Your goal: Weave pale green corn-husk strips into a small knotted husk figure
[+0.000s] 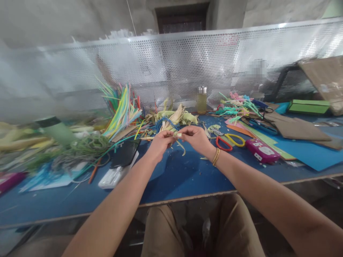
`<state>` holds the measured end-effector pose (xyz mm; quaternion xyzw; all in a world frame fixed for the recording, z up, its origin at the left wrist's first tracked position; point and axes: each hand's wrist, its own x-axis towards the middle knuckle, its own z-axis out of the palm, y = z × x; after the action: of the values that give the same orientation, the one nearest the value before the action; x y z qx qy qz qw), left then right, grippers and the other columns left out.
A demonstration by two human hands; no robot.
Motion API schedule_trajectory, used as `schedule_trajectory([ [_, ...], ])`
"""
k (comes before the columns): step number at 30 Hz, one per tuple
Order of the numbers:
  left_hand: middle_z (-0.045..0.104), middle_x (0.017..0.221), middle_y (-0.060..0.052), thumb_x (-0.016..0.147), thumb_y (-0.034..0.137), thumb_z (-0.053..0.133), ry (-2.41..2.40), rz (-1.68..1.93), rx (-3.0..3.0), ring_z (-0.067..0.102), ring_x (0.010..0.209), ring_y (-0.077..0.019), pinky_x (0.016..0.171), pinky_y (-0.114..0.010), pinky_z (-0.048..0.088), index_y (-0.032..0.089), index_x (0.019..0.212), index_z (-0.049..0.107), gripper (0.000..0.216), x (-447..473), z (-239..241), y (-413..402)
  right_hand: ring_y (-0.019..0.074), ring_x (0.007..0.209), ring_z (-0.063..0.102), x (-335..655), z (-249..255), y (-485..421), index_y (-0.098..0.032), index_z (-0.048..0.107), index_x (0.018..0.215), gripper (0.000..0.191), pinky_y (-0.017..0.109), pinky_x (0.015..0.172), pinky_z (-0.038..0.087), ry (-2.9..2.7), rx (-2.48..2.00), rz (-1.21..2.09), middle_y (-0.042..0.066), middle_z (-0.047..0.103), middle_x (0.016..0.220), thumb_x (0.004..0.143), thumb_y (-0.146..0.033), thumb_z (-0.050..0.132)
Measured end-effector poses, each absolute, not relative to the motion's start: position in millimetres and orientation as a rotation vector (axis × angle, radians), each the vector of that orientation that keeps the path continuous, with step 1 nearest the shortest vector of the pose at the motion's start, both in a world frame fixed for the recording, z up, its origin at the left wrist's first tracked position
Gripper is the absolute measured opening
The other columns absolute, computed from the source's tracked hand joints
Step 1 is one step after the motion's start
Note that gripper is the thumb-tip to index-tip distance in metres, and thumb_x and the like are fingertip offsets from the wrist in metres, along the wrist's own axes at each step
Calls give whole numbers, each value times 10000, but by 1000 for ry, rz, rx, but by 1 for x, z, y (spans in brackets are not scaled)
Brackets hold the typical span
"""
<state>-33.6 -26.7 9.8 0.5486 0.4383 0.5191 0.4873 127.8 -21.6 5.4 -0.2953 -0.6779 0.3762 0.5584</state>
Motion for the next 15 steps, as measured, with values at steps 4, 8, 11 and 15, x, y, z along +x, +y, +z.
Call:
schedule_trajectory([
  [4, 541, 550, 50, 575, 233, 754, 1080, 1275, 1347, 382, 460, -69, 472, -237, 241, 172, 719, 588, 229, -34, 11, -28, 120, 608, 615, 129, 10, -25, -199, 711, 847, 137, 260, 583, 482, -1625, -702, 918, 9, 696, 710, 790, -311, 658],
  [8, 556, 566, 47, 569, 223, 752, 1102, 1290, 1318, 387, 468, -69, 476, -235, 241, 170, 744, 601, 237, -34, 11, -28, 154, 780, 694, 129, 11, -28, -203, 655, 924, 153, 293, 702, 548, -1598, -641, 972, 40, 730, 853, 798, -289, 654],
  [11, 545, 555, 52, 563, 206, 745, 1103, 1301, 1328, 379, 469, -70, 475, -232, 241, 171, 737, 601, 228, -34, 11, -28, 163, 818, 705, 128, 10, -28, -201, 618, 891, 163, 312, 758, 565, -1578, -627, 1035, 49, 735, 875, 766, -272, 694],
  [15, 521, 532, 59, 563, 215, 756, 1123, 1309, 1338, 376, 465, -73, 476, -233, 235, 179, 702, 573, 233, -33, 11, -29, 161, 761, 702, 126, 7, -25, -199, 629, 829, 137, 290, 704, 570, -1552, -670, 1085, 29, 720, 778, 748, -273, 711],
])
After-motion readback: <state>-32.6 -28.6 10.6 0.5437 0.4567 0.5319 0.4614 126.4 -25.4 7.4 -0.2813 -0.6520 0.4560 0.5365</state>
